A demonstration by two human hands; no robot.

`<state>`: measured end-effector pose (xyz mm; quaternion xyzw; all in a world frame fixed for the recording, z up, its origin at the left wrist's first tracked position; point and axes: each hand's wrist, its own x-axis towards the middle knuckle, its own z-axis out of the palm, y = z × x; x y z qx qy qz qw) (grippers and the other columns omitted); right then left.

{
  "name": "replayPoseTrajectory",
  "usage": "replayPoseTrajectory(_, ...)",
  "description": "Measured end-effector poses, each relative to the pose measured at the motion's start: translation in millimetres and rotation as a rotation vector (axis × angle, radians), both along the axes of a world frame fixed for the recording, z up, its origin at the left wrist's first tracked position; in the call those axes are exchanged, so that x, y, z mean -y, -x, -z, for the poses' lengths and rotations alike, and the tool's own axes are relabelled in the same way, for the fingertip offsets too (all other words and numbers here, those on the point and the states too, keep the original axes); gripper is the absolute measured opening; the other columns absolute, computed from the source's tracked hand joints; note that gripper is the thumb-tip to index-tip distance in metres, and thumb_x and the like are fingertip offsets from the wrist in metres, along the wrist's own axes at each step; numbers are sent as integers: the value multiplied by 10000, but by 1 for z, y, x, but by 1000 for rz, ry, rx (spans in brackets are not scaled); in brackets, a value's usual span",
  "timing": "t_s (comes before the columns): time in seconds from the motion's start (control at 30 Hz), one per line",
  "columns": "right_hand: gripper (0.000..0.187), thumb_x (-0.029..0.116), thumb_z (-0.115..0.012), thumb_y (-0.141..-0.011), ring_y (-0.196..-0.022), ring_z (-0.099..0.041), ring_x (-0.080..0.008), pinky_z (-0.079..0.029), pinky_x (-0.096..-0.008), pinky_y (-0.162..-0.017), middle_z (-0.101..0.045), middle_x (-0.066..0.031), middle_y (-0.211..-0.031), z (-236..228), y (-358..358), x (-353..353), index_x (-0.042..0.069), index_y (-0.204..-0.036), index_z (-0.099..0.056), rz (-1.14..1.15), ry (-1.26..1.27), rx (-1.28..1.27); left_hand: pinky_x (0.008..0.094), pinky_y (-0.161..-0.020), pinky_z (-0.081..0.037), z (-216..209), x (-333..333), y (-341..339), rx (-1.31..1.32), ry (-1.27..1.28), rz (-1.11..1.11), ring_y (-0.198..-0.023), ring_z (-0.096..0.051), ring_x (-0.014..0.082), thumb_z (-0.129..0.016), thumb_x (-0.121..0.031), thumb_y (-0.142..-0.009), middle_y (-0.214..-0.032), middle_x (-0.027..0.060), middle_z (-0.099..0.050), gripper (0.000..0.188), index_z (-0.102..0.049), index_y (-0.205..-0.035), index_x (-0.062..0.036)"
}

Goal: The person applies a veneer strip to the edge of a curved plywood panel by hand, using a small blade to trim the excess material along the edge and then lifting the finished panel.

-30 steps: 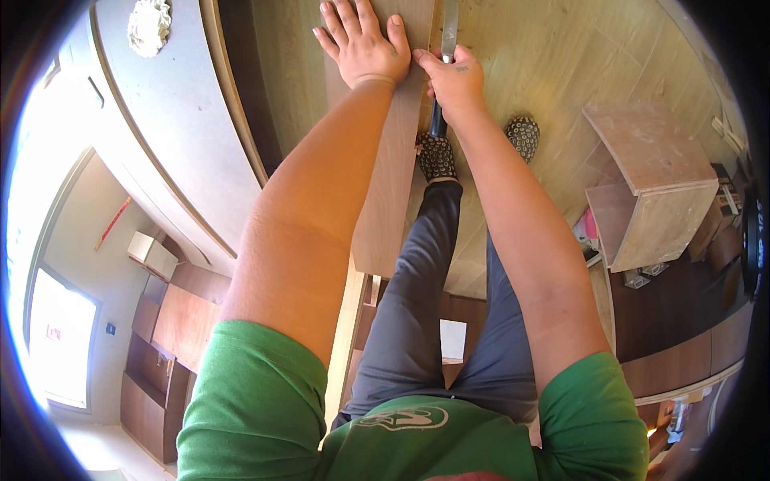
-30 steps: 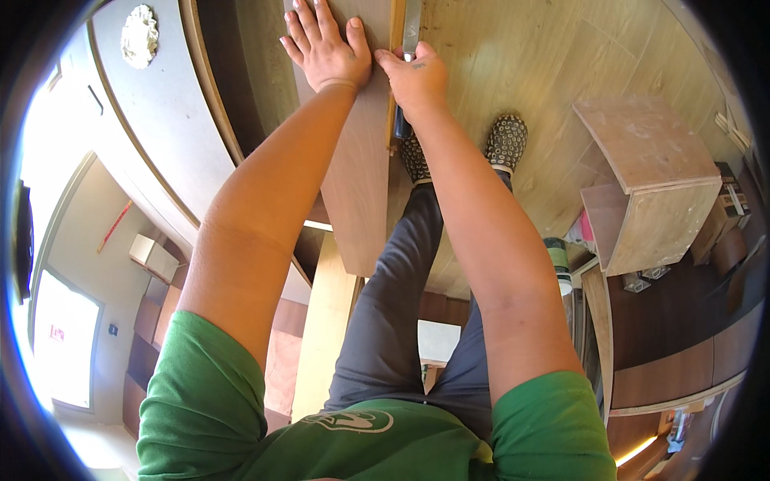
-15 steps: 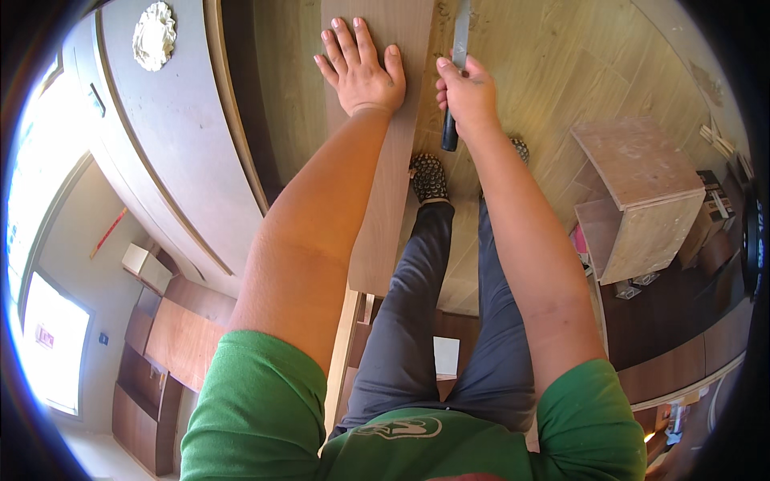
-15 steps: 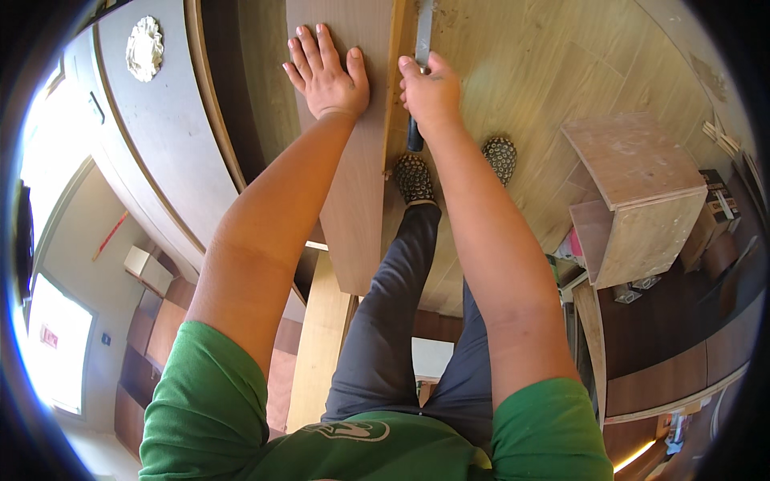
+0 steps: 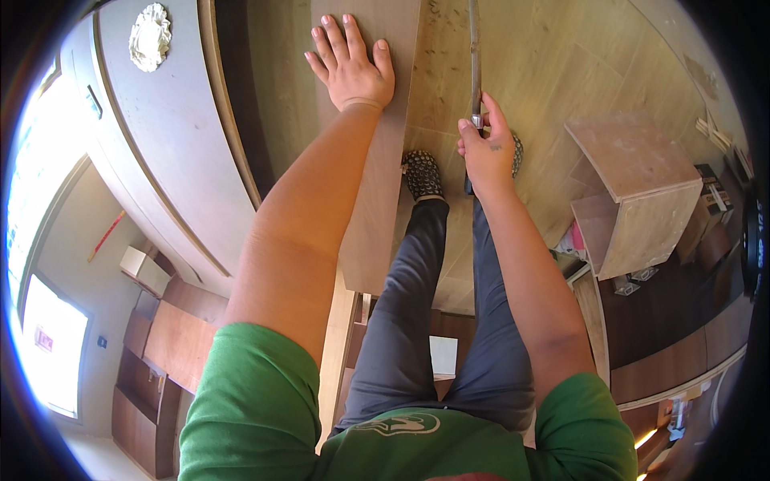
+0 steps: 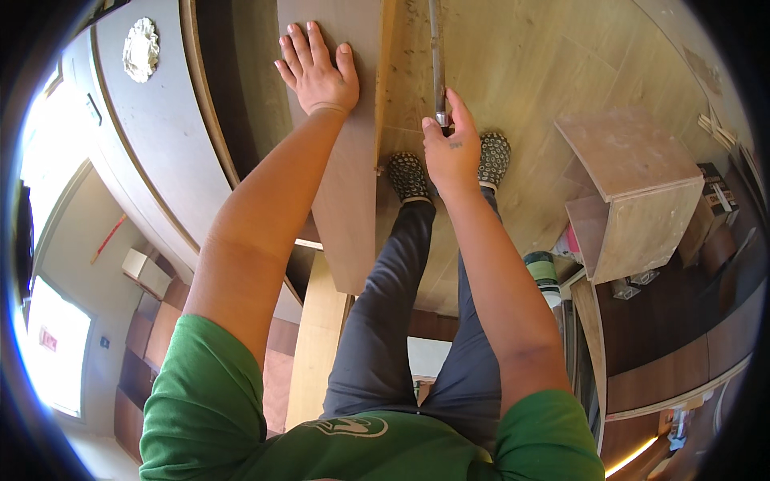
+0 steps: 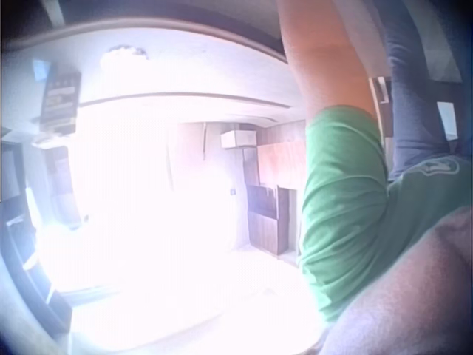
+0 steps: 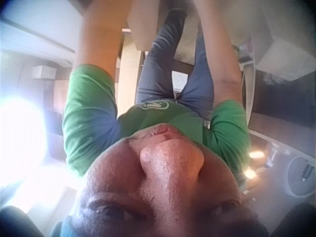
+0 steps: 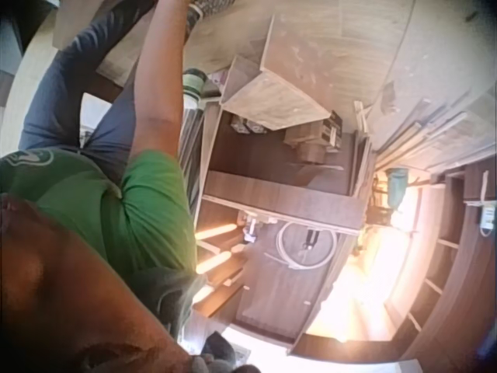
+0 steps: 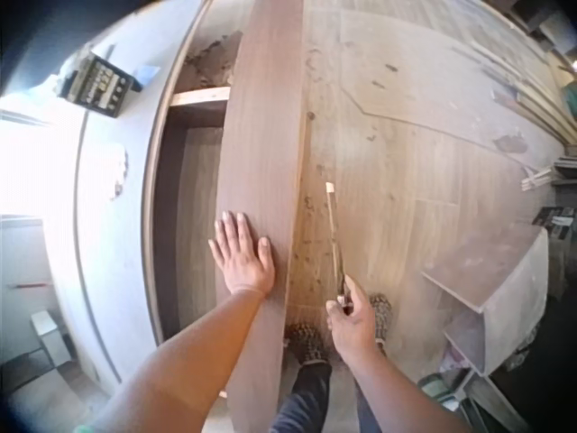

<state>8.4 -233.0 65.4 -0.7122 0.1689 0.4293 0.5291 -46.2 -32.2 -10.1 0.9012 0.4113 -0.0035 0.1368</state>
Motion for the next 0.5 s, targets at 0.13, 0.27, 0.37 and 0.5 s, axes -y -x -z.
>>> replayPoseTrajectory(0.13,553,68,-668,-878,-907,-603,-194,-499,-321,-837,-611,-99,-1074,10,11,19,33,-1403,-499,-165,95,195,513,-1220,-15,-2,-2,-1,50,-17,12,-1520,-99,336,-359,-525,-990,-1635,156,-183,659,-318,-1549,-178)
replayPoseTrajectory(0.27,549,80,-675,-871,-973,-597,-233,-482,-339,-909,-611,-127,-1106,1,21,26,37,-1392,-511,-202,95,223,507,-1217,-18,-8,-2,7,158,-52,92,-1509,-150,341,-508,-494,-956,-1572,151,-339,540,-551,-1402,-194)
replayPoseTrajectory(0.37,548,74,-673,-866,-985,-596,-266,-477,-351,-917,-604,-146,-1102,-6,27,37,42,-1390,-515,-249,103,266,523,-1127,-183,-32,31,-1,342,24,195,-1322,-427,337,-656,-465,-886,-1223,108,-646,393,-728,-1068,-124)
replayPoseTrajectory(0.5,550,64,-672,-858,-1015,-592,-307,-471,-367,-922,-597,-167,-1099,-30,43,46,42,-1386,-519,-336,135,313,424,-906,-391,-67,94,-6,303,506,181,-945,-621,305,-693,-421,-864,-879,86,-691,344,-710,-844,-78)
